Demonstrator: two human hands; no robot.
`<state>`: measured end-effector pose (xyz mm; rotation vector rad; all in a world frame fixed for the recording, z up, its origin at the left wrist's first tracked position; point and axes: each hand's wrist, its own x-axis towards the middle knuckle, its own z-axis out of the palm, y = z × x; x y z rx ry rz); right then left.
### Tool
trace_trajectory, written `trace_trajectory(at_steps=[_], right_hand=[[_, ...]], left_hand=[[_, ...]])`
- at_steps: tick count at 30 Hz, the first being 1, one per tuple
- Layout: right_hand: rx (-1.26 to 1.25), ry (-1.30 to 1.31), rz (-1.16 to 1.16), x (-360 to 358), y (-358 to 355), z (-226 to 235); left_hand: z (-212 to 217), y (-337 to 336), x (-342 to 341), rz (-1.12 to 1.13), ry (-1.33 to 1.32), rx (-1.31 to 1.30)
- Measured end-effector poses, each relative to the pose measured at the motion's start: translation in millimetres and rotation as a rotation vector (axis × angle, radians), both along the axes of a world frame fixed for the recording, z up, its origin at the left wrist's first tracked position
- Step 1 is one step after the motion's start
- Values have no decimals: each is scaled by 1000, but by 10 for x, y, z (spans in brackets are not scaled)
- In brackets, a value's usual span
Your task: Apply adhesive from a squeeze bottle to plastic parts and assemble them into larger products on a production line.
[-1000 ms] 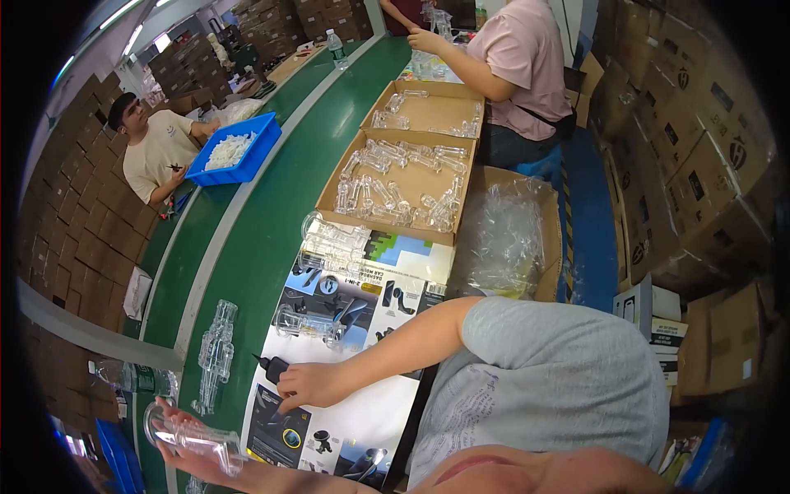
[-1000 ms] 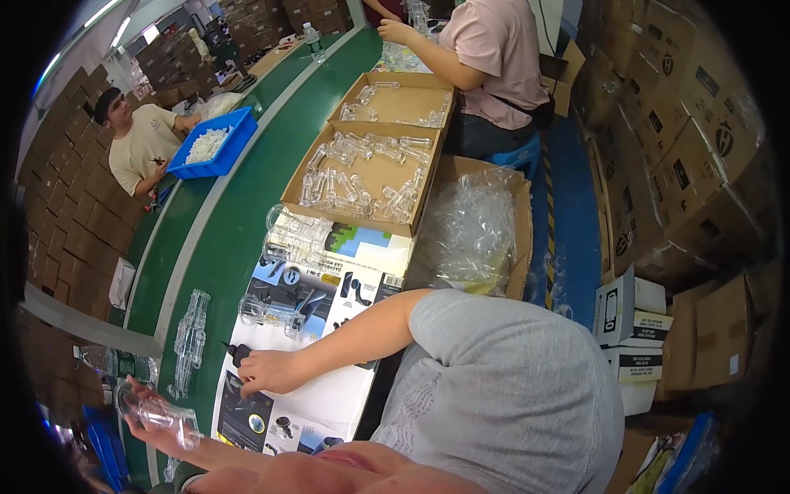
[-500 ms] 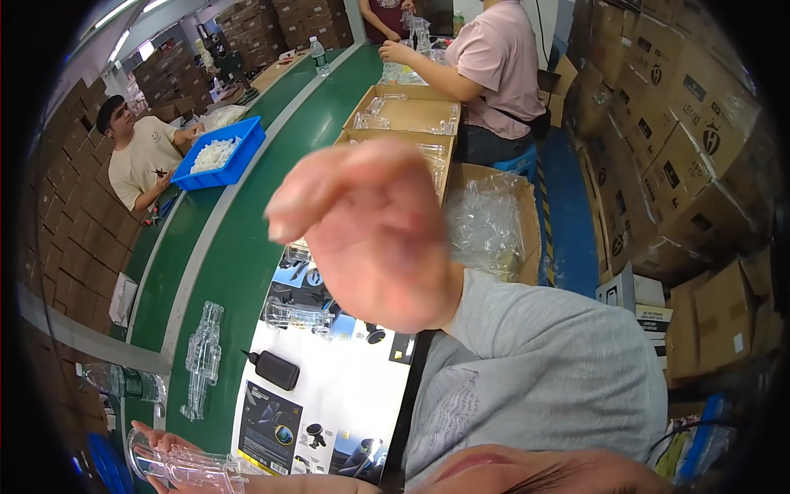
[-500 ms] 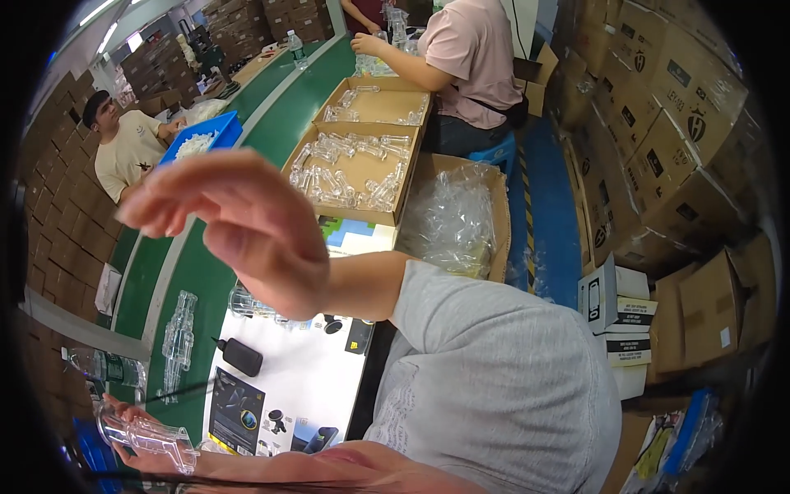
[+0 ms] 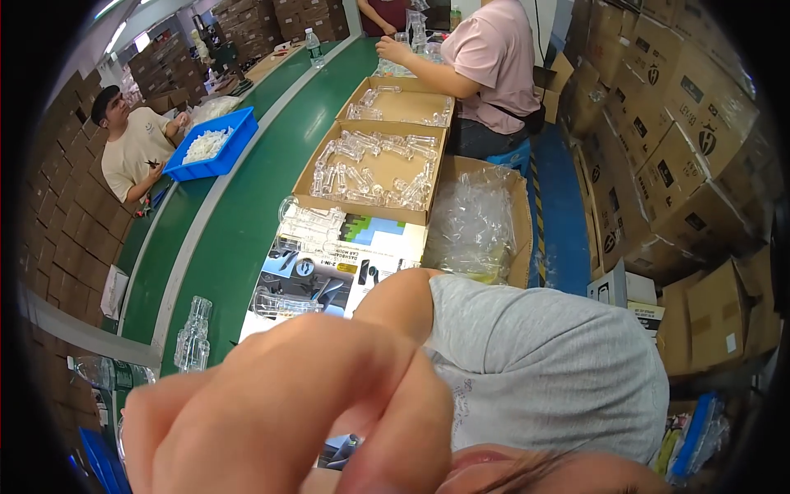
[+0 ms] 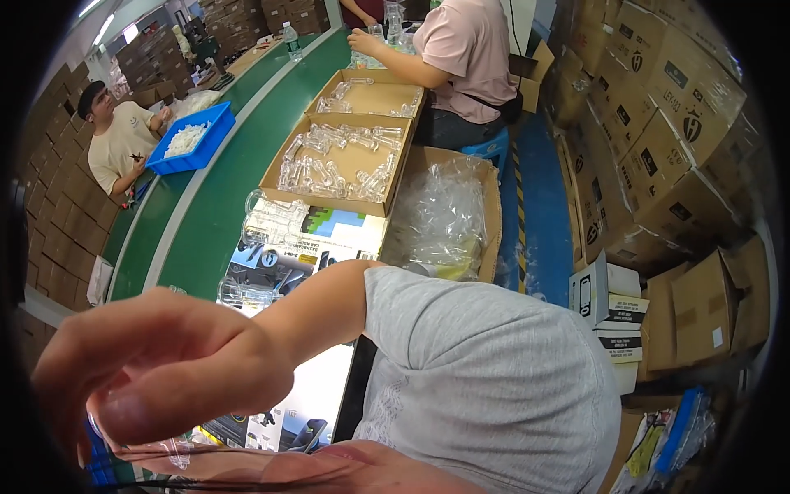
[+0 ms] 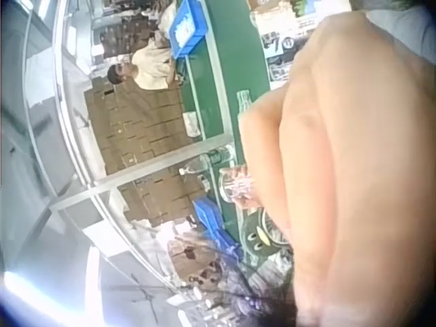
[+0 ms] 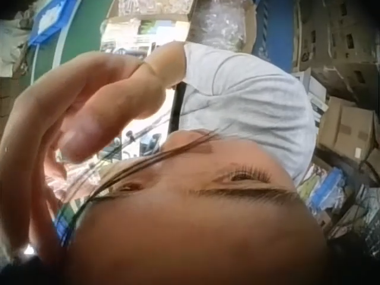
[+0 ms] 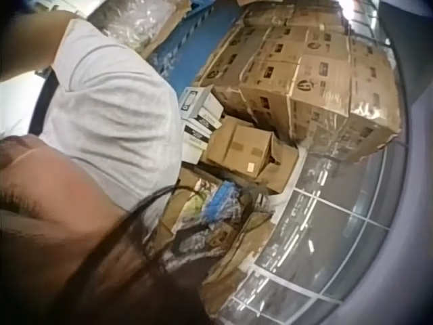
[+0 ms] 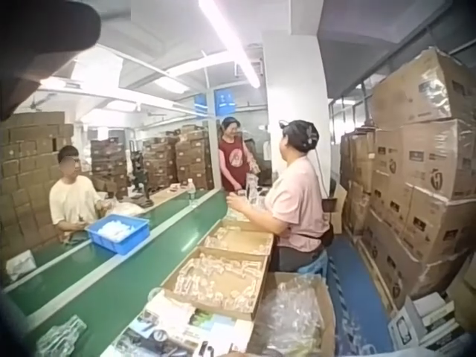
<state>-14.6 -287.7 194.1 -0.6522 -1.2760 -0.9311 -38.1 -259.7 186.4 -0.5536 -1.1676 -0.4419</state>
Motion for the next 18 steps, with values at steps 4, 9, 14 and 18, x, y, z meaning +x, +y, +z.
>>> trace_trajectory(at_steps=[4,9,14,18], right_hand=[[-40,45,144,87,222,33],[-91,128,275,40,377,10],[-107,212,413,100,614,-39],[-79,281,504,74,722,-28]], left_hand=[[-2,211,139,105,93,-42],[-68,514,301,97,167,67],[-169,770,322,209,157,51],[-195,920,295,276,130,38]])
